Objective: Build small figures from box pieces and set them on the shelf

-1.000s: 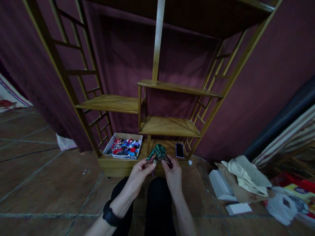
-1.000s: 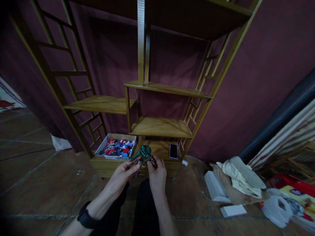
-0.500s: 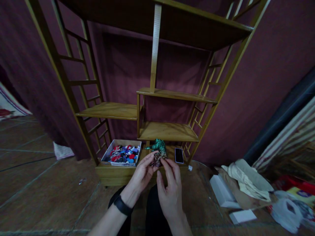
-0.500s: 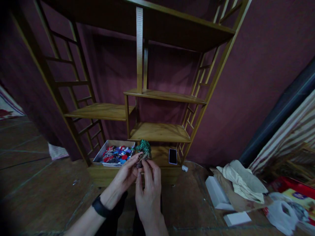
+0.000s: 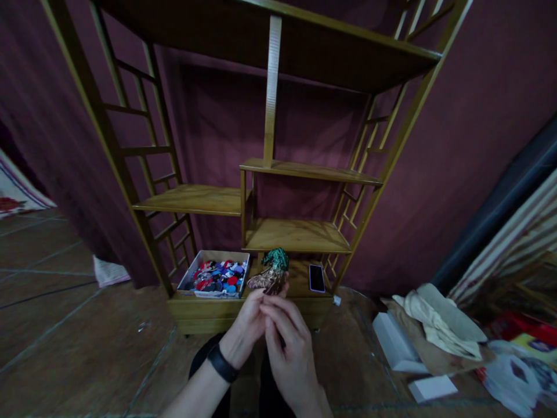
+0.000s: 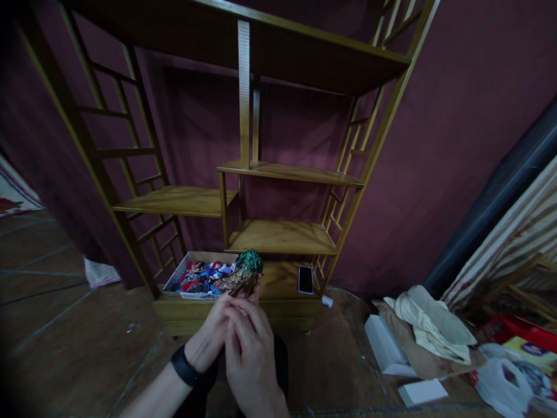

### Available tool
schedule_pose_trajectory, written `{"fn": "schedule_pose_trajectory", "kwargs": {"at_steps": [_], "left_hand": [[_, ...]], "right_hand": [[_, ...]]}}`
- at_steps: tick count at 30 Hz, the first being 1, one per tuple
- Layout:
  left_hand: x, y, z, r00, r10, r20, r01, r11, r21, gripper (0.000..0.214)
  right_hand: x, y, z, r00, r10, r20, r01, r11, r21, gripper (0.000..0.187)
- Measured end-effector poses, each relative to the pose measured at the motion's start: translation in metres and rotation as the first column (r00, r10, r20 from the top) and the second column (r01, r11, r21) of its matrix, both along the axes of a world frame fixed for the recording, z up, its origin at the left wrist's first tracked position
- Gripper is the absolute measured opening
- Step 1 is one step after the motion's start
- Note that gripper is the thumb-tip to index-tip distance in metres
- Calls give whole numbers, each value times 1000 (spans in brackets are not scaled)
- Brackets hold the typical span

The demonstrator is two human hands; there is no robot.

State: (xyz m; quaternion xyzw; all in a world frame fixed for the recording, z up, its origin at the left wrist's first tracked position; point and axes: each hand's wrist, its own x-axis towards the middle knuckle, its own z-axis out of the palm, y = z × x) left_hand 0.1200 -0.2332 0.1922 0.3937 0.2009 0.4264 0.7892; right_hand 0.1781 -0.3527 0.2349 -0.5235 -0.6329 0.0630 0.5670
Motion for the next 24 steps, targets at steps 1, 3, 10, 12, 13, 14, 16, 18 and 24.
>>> {"fn": "schedule_pose_trajectory", "kwargs": {"at_steps": [1,3,10,12,13,14,16,18,24], "left_hand": [[1,2,3,1000,21,13,-20,1000,-14,19],[1,6,9,996,91,19,-90,996,-19,28],[-2,11,17,913,377,-153,-337,911,236,38],[0,9,18,886,434,-163,-377,880,290,37],[1,7,18,878,451,-159,-390,868,308,35],[3,6,18,874,462,-152,-399,859,321,34],[5,4,16,869,473,-148,-402,848,347,31],[7,2,14,853,490,-180,-387,825,413,27],[-4,-7,14,668,697,-258,-122,445,887,16]], "right_hand": [[5,1,-2,998,-25,-51,25,1000,3,31],[15,3,-5,982,-93,-161,94,996,-4,26],[44,32,-25,911,-232,-342,206,972,-112,39],[46,42,-33,909,-187,-372,141,979,-147,40],[46,47,-37,906,-164,-391,109,981,-158,40],[46,51,-41,898,-147,-414,86,983,-163,40],[46,59,-49,874,-140,-465,75,985,-157,43],[47,64,-54,848,-150,-508,80,984,-158,45],[58,71,-57,811,-118,-573,42,989,-144,40]]}}
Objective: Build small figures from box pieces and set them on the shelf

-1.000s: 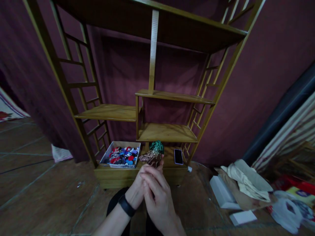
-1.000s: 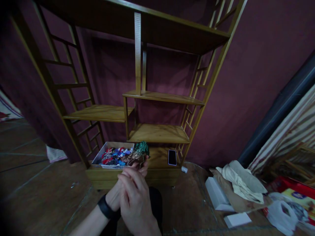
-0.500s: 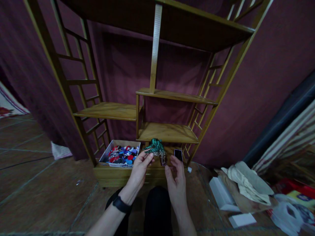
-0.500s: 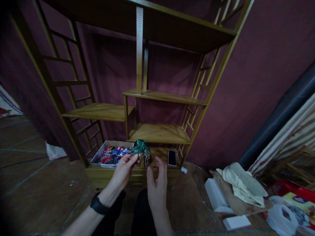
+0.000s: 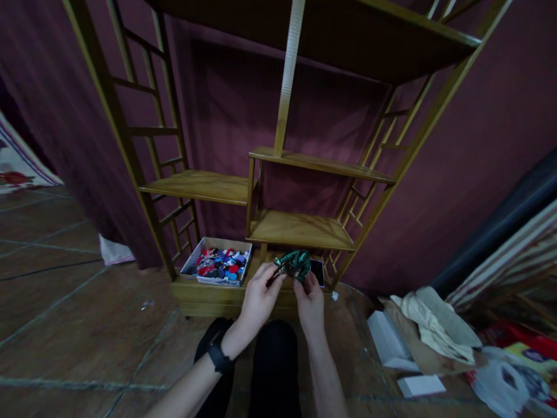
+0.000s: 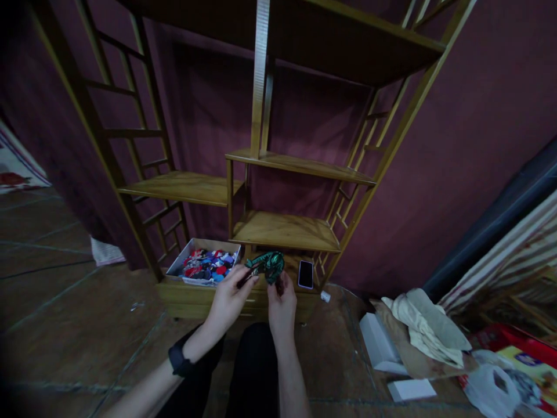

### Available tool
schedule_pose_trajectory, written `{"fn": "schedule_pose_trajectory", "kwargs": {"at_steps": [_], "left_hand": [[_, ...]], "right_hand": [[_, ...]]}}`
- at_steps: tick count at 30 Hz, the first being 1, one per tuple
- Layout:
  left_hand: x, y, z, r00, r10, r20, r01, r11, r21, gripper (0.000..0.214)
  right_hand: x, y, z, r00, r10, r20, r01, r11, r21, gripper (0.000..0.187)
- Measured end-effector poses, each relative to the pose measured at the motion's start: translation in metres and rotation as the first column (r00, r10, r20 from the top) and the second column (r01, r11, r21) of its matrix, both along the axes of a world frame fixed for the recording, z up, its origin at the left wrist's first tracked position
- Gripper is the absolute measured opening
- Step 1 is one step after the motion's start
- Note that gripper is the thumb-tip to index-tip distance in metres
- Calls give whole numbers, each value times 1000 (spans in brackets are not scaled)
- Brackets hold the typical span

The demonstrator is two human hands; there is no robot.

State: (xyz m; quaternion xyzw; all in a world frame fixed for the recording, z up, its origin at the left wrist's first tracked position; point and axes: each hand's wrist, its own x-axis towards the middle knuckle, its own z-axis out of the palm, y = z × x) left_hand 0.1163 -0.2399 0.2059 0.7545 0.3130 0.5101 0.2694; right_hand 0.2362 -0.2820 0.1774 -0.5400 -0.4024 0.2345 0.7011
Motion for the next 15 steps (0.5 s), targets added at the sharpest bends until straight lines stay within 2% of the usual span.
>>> {"fn": "schedule_pose_trajectory", "kwargs": {"at_steps": [1,3,6,10,15], "left_hand": [[-3,-2,1,995,19,-103,-8,994,106,17],[-7,-4,1,949,108,-295,-10,950,313,18],[-10,-6,0,830,284,-479,36,831,555,19],[-12,-7,-4,726,374,-576,158,725,670,21],[-16,-7,-9,702,397,-591,275,615,739,23]], "right_hand": [[2,1,0,1000,9,3,-9,1000,2,37],[6,3,-2,1000,3,3,-3,1000,-10,34],[10,7,-8,999,-30,-38,28,999,-35,37],[10,9,-21,989,-60,-136,55,998,-40,50],[8,6,-41,962,27,-272,-9,998,66,51]]}}
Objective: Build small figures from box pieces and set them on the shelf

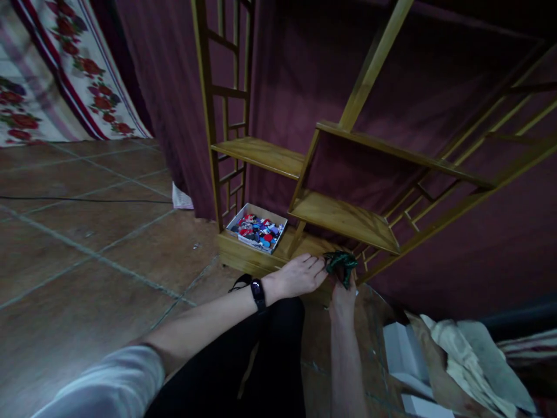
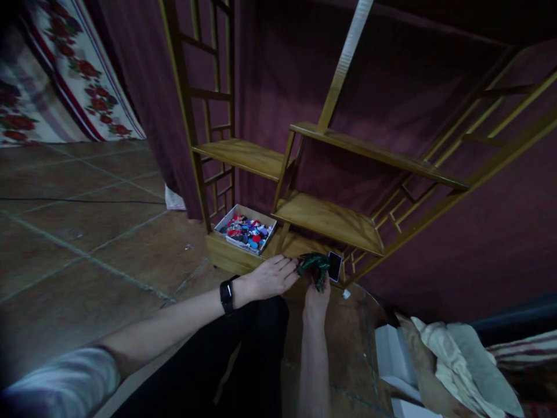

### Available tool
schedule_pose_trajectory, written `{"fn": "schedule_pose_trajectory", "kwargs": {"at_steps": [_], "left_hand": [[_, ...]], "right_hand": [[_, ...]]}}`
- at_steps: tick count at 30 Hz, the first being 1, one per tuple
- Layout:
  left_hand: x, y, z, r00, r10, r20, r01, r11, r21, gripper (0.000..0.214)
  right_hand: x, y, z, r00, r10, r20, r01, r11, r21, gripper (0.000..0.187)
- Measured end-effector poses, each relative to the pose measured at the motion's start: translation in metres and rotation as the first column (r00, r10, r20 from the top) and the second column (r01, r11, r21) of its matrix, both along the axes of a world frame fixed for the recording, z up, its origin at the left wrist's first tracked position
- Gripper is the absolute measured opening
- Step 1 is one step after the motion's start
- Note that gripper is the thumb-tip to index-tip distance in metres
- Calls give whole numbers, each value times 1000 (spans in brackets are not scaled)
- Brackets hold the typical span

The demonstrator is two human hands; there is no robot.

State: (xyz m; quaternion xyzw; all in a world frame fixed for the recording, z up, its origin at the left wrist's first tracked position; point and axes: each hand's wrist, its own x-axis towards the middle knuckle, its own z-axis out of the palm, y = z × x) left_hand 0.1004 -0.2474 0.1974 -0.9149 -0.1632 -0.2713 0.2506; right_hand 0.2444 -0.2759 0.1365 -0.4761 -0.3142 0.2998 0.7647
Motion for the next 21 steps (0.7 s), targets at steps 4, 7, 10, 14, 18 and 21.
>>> {"fn": "schedule_pose_trajectory", "kwargs": {"at_steps": [4,7,10,14,18,21], "left_hand": [[1,-1,-5,999,-28,-18,29,998,56,27],[2,-1,-7,999,-43,-27,45,997,69,26],[2,-1,-6,997,-67,-39,69,995,75,26],[2,-2,-5,995,-75,-62,79,995,56,24],[5,0,-5,991,-102,-90,105,994,33,22],[8,4,-5,988,-121,-99,125,992,28,20]], "right_hand": [[2,-4,-12,1000,21,-15,-21,999,38,47],[5,-7,-17,1000,-3,11,3,999,39,48],[8,-8,-21,999,-19,38,17,999,38,50],[11,-9,-26,998,-19,61,18,1000,22,51],[11,-9,-31,997,-46,54,47,999,-11,50],[11,-7,-33,996,-69,54,71,997,-40,49]]}}
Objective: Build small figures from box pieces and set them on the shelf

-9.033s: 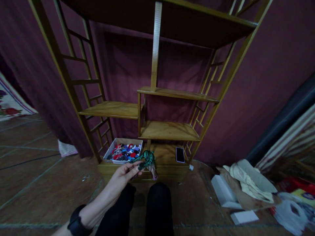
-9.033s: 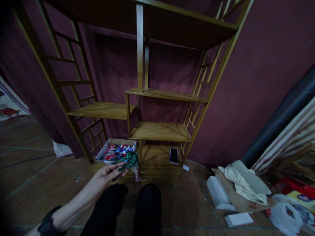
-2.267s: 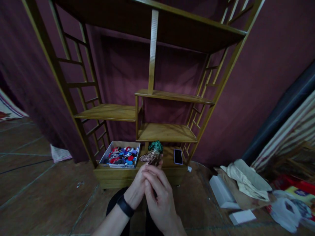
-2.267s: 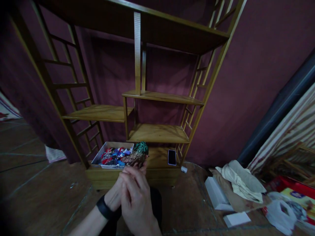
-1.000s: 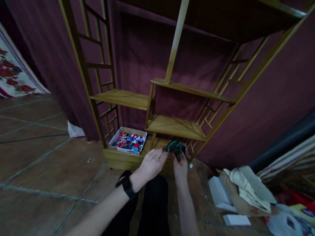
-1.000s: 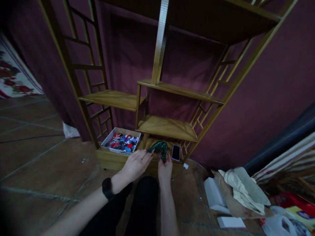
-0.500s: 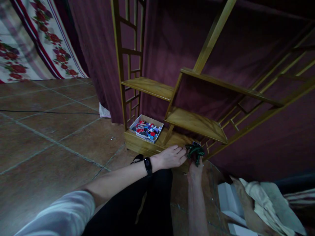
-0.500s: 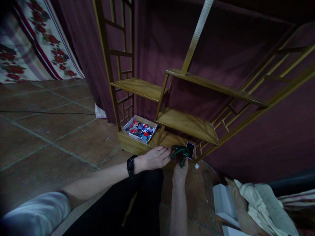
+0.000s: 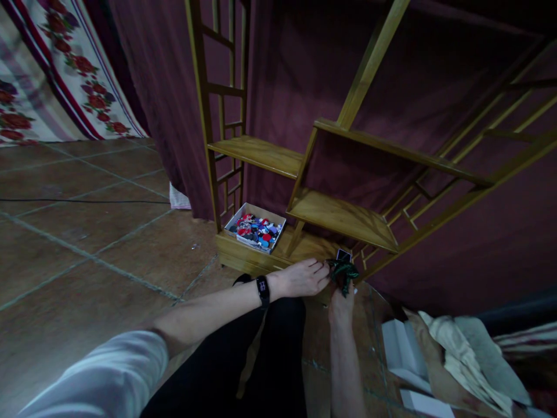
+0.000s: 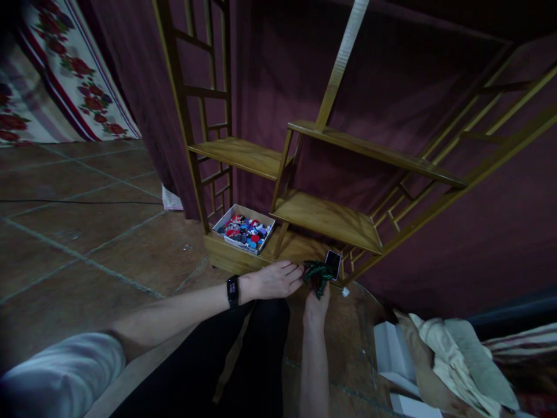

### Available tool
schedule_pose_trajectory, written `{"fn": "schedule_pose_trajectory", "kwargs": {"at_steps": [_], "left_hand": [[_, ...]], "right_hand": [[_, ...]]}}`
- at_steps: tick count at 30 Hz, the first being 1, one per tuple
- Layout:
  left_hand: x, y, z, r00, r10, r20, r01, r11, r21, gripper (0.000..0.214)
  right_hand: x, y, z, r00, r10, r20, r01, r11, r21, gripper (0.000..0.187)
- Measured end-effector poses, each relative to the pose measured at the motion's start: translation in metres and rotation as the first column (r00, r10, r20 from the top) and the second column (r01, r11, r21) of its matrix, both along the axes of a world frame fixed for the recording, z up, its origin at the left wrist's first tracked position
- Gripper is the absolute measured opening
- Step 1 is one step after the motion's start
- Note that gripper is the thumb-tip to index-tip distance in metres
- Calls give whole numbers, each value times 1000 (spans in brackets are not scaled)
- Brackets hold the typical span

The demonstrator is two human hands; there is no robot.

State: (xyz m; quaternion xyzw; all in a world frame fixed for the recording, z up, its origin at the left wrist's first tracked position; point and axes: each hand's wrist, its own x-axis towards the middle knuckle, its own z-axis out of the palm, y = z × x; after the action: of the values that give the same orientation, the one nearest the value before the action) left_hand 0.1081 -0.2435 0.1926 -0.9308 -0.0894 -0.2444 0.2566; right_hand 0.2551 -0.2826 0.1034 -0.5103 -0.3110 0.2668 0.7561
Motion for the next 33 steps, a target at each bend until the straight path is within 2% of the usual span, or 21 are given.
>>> {"fn": "schedule_pose_trajectory", "kwargs": {"at_steps": [8,15,19,25,33], "left_hand": [[6,6,-2,1000,-29,-7,29,999,-28,19],[10,9,-4,998,8,-64,-13,997,-76,23],[11,12,-8,997,30,-74,-37,994,-99,24],[12,18,-13,998,59,-22,-61,992,-112,36],[16,24,-9,995,90,-31,-94,979,-182,42]], "right_hand": [[5,4,-4,1000,24,2,-23,999,-26,50],[12,5,-3,998,1,68,3,998,-56,52],[14,7,0,998,6,66,-2,998,-55,50],[18,8,8,993,-103,60,110,987,-116,54],[20,1,20,983,-84,160,108,983,-146,50]]}}
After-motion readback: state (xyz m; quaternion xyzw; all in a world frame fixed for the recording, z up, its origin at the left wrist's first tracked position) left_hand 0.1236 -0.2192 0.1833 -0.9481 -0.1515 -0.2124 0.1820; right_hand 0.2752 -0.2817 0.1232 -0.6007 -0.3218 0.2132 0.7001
